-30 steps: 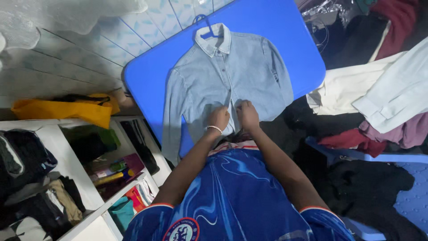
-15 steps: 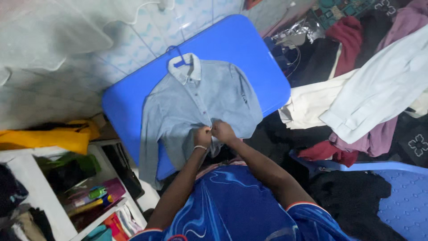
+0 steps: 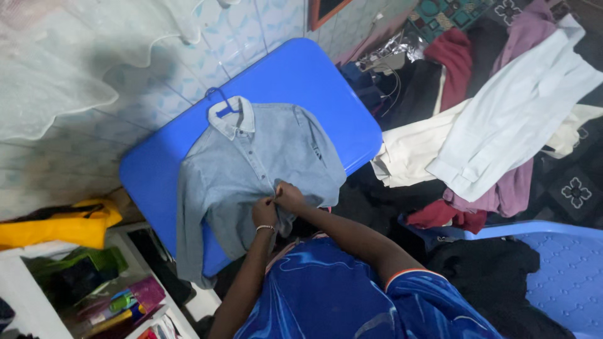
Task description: The person folds several black garments on a blue table and then buttons a light blue shirt before placing it onto a hanger.
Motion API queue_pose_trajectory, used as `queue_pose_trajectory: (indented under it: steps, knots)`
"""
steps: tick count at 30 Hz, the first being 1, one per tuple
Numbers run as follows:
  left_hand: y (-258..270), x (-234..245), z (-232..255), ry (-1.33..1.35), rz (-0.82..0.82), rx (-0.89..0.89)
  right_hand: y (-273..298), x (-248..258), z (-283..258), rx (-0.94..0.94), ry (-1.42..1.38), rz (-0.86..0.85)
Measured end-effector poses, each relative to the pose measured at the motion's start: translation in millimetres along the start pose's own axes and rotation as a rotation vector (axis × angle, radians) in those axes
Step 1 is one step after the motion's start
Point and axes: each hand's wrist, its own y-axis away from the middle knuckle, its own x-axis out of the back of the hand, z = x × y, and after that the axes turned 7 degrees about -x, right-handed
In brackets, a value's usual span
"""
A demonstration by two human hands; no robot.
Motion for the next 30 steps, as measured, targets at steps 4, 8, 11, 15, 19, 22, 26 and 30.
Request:
queue_pose_trajectory:
  steps: [4, 8, 11, 15, 19, 22, 26, 30]
  knots:
    - [0, 6, 2, 0.143, -0.016, 0.033, -2, 5, 1, -0.029, -0.023, -0.050]
    - [-15, 16, 9, 1.012, -0.289, 0.512, 2, 6, 7, 0.021, -0.196, -0.084]
    - [-15, 15, 15, 0.927, -0.305, 0.654, 3, 9, 8, 0.077, -0.272, -0.141]
    - [-17, 16, 12, 1.132, -0.325, 0.662, 4, 8, 5, 0.128, -0.167, -0.074]
    - [-12, 10, 7, 0.676, -0.246, 0.426, 5, 5, 2, 0.154, 0.032, -0.011]
    - [-10, 7, 9, 0.529, -0.176, 0.355, 5, 1, -4, 0.089, 0.216, -0.017]
    - [-8, 5, 10, 0.141, -0.064, 0.165, 5, -1, -8, 0.000, 0.197, -0.005]
    - [-5, 3, 9, 0.175, -0.042, 0.160, 0, -3, -13, -0.173, 0.266, -0.011]
